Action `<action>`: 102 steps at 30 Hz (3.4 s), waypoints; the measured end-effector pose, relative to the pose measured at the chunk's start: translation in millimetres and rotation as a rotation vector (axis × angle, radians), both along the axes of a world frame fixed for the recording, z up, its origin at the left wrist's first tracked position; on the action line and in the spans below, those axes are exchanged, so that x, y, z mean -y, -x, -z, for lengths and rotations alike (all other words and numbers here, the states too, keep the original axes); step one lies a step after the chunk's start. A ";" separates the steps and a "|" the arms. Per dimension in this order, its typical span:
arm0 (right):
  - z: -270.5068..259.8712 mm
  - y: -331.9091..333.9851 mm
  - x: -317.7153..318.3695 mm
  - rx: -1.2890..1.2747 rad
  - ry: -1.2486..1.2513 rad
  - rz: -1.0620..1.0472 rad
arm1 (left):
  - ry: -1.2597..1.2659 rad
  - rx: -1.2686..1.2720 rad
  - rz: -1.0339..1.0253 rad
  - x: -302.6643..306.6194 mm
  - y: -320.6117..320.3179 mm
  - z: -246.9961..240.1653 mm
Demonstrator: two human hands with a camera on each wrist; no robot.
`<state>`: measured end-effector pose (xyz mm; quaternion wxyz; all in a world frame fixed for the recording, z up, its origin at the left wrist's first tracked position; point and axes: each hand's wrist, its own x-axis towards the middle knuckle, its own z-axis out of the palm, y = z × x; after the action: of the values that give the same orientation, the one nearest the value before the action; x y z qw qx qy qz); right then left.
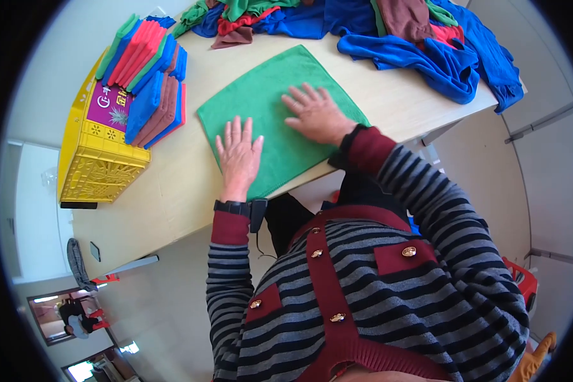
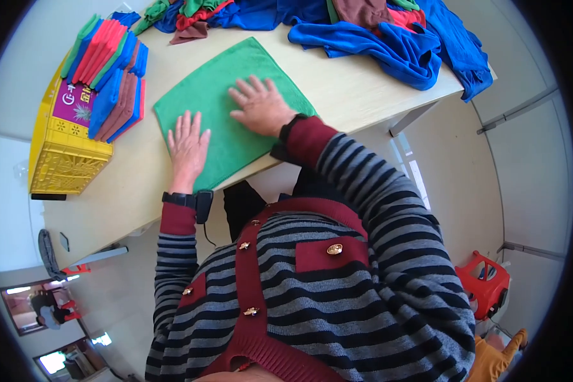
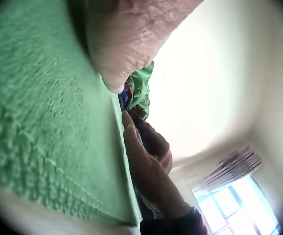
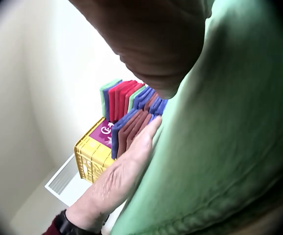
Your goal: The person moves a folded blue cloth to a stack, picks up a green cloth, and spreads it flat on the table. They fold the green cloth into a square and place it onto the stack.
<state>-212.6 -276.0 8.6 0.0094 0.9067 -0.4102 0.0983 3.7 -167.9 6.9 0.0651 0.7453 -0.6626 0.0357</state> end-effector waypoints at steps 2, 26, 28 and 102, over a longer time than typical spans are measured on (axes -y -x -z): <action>2.4 -9.3 6.0 0.036 -0.041 -0.085 | -0.054 -0.002 0.048 10.9 2.5 1.7; 8.4 -110.3 104.8 0.065 -0.101 -0.168 | 0.010 -0.012 -0.006 132.1 -62.2 20.9; 15.3 -112.6 112.4 0.053 -0.104 -0.163 | 0.018 -0.012 -0.035 137.6 -70.8 21.5; -15.7 38.3 114.8 0.419 -0.678 -0.040 | 0.400 -1.061 -0.238 -5.0 -119.5 37.6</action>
<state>-250.9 -390.7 24.4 -0.3759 0.8266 -0.3945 0.1403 123.3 -162.9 -30.7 0.5236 0.7037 -0.4313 -0.2113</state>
